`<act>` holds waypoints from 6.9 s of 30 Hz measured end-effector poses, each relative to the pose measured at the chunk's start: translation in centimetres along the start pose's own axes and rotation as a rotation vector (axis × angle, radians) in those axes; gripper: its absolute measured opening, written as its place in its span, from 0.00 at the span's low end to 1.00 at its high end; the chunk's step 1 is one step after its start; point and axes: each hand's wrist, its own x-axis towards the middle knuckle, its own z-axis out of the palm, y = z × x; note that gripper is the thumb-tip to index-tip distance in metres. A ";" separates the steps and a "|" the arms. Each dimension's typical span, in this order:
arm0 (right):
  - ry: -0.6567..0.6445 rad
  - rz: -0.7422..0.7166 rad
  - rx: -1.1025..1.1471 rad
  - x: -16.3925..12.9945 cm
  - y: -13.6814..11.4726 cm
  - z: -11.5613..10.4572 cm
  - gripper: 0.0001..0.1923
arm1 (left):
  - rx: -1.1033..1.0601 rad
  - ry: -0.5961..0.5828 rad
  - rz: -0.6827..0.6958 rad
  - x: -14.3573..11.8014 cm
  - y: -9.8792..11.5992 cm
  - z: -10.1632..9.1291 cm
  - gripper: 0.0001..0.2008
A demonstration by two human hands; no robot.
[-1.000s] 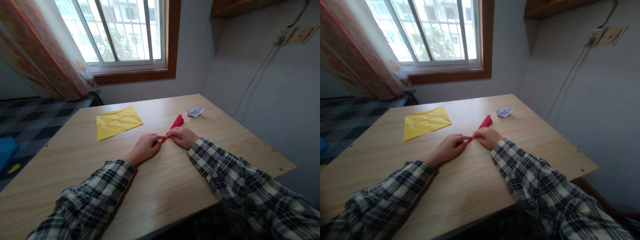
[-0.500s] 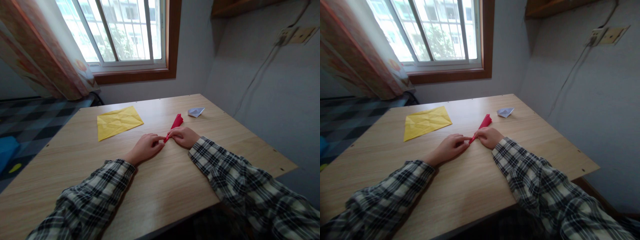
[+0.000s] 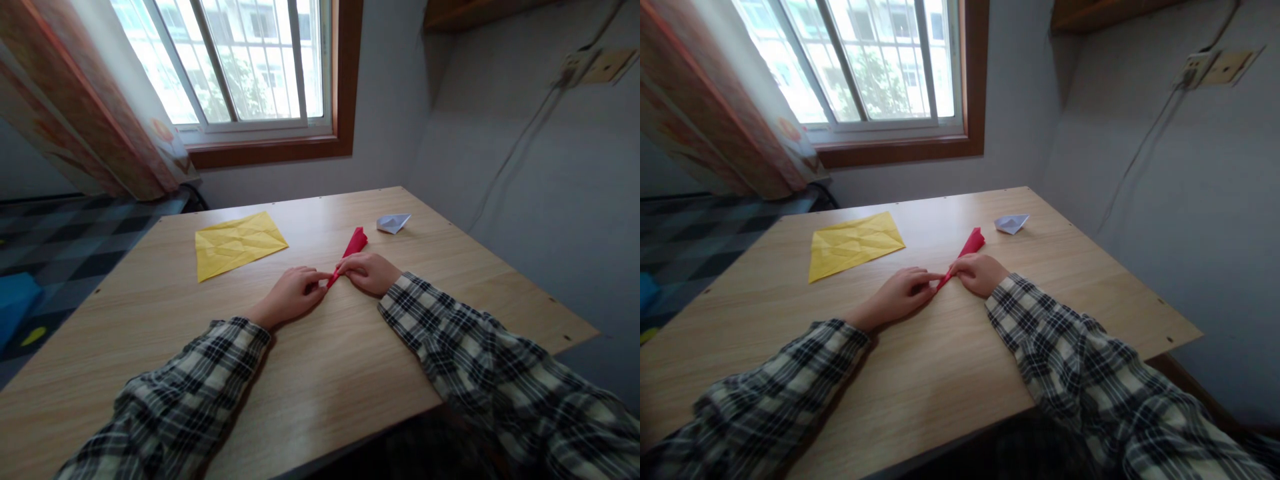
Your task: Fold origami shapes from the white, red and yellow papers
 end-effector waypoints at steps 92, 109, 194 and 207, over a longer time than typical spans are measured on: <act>0.011 0.027 -0.026 -0.2 0.0 0.0 0.17 | 0.170 -0.037 0.084 -0.3 -0.2 0.0 0.17; 0.046 0.180 -0.201 0.1 0.5 0.4 0.17 | 0.183 -0.067 0.076 -0.2 0.2 -0.1 0.18; -0.040 0.159 -0.378 -0.3 0.2 -1.4 0.19 | 0.138 -0.038 0.046 -0.2 0.4 0.1 0.18; -0.124 -0.007 -0.283 -0.4 -0.7 -1.1 0.18 | 0.154 -0.042 0.055 -0.2 0.3 0.2 0.17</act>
